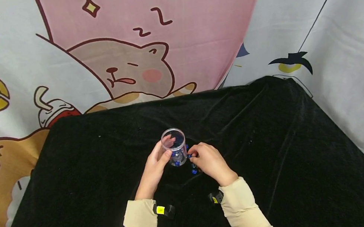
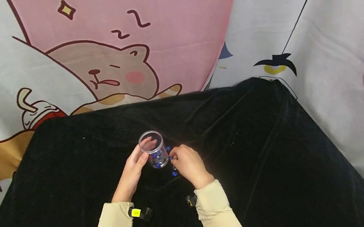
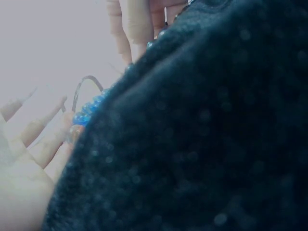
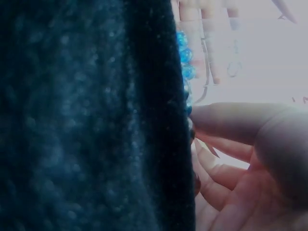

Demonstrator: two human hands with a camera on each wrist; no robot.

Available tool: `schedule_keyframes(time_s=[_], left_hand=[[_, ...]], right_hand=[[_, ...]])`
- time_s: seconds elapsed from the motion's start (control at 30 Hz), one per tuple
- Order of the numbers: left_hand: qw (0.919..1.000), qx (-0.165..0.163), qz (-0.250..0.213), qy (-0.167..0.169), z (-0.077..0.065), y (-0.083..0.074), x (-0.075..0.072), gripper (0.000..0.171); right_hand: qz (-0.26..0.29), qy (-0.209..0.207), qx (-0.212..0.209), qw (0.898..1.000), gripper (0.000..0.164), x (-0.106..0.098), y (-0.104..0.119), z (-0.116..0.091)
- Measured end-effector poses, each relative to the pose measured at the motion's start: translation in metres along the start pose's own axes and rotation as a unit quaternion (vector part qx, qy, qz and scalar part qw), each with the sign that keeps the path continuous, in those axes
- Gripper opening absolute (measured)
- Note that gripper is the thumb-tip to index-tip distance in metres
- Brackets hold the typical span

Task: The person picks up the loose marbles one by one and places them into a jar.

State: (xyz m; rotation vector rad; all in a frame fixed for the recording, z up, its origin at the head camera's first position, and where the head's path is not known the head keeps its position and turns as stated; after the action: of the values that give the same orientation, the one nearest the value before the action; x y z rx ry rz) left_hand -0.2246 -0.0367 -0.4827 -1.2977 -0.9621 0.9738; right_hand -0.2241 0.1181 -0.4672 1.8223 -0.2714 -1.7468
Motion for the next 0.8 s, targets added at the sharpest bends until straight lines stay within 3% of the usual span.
schedule_keyframes(time_s=[0.33,0.53,0.8], left_hand=[[1.0,0.002,0.001,0.001,-0.003,-0.011,0.004,0.043],[1.0,0.008,-0.002,0.004,-0.008,-0.025,0.007,0.043],[0.9999,0.009,-0.009,0.0,-0.003,-0.01,0.003,0.042]], right_hand=[[-0.003,0.003,0.011,1.0,0.01,-0.001,-0.002,0.001],[0.049,-0.025,0.021,0.998,0.011,-0.006,-0.006,0.001],[0.099,-0.094,-0.02,0.99,0.011,-0.02,-0.001,0.002]])
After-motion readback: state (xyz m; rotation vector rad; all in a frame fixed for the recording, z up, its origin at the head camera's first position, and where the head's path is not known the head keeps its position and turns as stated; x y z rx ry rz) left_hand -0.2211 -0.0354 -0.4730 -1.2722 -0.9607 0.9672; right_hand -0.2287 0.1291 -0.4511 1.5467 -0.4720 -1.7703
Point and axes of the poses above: each hand's wrist, its own z-axis towards the middle knuckle, its own x-axis out of the palm, y = z × x, the point moved 7 cm from there along z, towards the middle knuckle, and after that the axes turned 5 degrees about -x, right-handed, at the moved point
